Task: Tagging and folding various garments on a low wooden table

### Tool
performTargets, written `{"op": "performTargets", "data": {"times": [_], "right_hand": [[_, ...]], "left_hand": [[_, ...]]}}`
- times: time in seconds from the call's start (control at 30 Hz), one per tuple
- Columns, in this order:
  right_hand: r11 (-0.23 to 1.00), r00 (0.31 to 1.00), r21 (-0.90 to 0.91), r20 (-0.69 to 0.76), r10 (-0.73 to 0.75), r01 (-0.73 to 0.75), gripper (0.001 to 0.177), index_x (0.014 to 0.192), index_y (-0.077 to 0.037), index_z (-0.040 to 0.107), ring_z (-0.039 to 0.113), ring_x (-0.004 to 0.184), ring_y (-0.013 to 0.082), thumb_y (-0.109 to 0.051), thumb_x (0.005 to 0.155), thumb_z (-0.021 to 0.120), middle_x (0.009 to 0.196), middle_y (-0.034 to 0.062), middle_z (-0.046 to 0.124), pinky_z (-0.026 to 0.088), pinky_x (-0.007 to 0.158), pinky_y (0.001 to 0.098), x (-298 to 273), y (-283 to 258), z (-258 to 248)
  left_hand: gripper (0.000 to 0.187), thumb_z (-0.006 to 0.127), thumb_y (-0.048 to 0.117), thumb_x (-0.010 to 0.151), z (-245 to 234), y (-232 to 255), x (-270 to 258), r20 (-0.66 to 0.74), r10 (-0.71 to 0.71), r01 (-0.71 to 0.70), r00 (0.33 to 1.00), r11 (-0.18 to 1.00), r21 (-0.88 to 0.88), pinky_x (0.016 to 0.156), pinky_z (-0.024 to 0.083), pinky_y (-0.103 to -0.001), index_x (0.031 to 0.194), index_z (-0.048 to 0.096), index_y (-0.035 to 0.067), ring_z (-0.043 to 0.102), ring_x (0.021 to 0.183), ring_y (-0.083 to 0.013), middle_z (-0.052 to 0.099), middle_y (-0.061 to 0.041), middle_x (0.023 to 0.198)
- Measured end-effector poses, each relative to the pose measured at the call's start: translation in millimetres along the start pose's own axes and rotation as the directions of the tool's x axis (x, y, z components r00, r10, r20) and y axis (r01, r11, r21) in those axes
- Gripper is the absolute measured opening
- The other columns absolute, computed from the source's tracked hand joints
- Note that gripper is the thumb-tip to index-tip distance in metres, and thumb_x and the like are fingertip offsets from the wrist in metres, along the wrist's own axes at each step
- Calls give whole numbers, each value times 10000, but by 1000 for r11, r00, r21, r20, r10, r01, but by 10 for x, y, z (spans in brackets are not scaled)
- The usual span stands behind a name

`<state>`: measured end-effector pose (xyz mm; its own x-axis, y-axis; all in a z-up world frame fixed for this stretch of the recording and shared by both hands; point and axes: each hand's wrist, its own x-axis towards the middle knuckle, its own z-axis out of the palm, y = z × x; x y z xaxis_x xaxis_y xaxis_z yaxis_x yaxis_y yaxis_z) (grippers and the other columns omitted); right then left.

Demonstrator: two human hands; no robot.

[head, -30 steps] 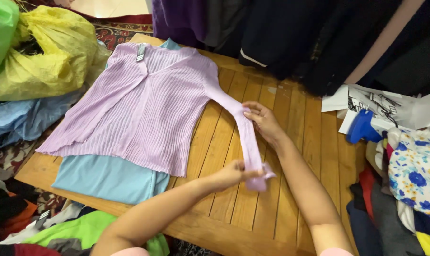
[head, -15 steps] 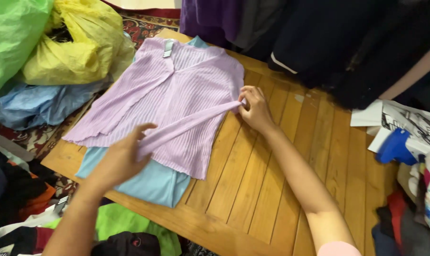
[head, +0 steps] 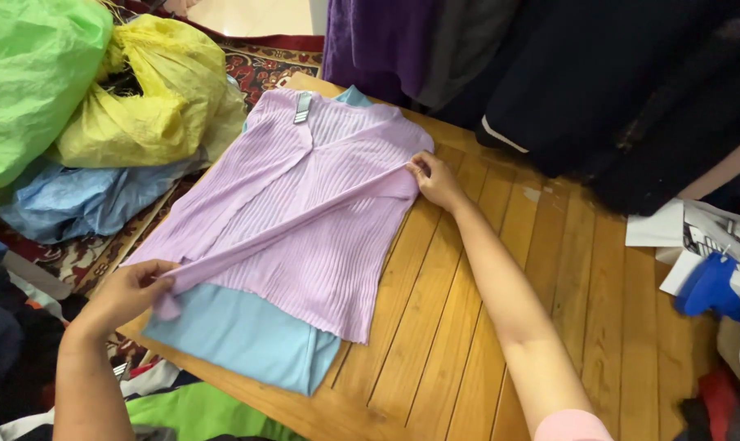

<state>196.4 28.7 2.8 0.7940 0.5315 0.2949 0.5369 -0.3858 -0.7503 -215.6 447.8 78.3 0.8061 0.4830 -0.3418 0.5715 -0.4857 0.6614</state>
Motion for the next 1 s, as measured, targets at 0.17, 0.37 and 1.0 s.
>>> {"op": "performTargets", "data": {"times": [0.17, 0.37, 1.0], "right_hand": [[998, 998, -26, -20, 51, -52, 193, 974, -164, 704, 620, 835, 149, -356, 974, 685, 917, -31, 716, 460, 761, 318, 151, 329, 94], [990, 988, 7, -70, 138, -138, 138, 894, -197, 758, 615, 842, 90, -332, 927, 757, 885, -77, 734, 460, 776, 276, 287, 439, 123], [854, 998, -516, 9, -64, 59, 209, 1010, -160, 733, 542, 1170, 319, -341, 991, 630, 1215, 57, 666, 356, 1039, 471, -1067, 597, -979]], "left_hand": [[308, 566, 132, 1002, 14, -165, 74, -111, -158, 153, 981, 987, -46, 759, 521, -361, 1229, 773, 111, 686, 760, -263, 751, -127, 962], [328, 643, 316, 1105, 42, -762, 322, -335, -266, 103, 904, 895, -434, 593, 427, -363, 1218, 708, 16, 535, 709, -226, 635, -139, 902], [387, 675, 157, 899, 1436, 757, 508, -166, 822, -632, 544, 532, 563, 913, 515, -520, 1285, 674, 178, 661, 1168, -332, 637, -103, 1396]]}}
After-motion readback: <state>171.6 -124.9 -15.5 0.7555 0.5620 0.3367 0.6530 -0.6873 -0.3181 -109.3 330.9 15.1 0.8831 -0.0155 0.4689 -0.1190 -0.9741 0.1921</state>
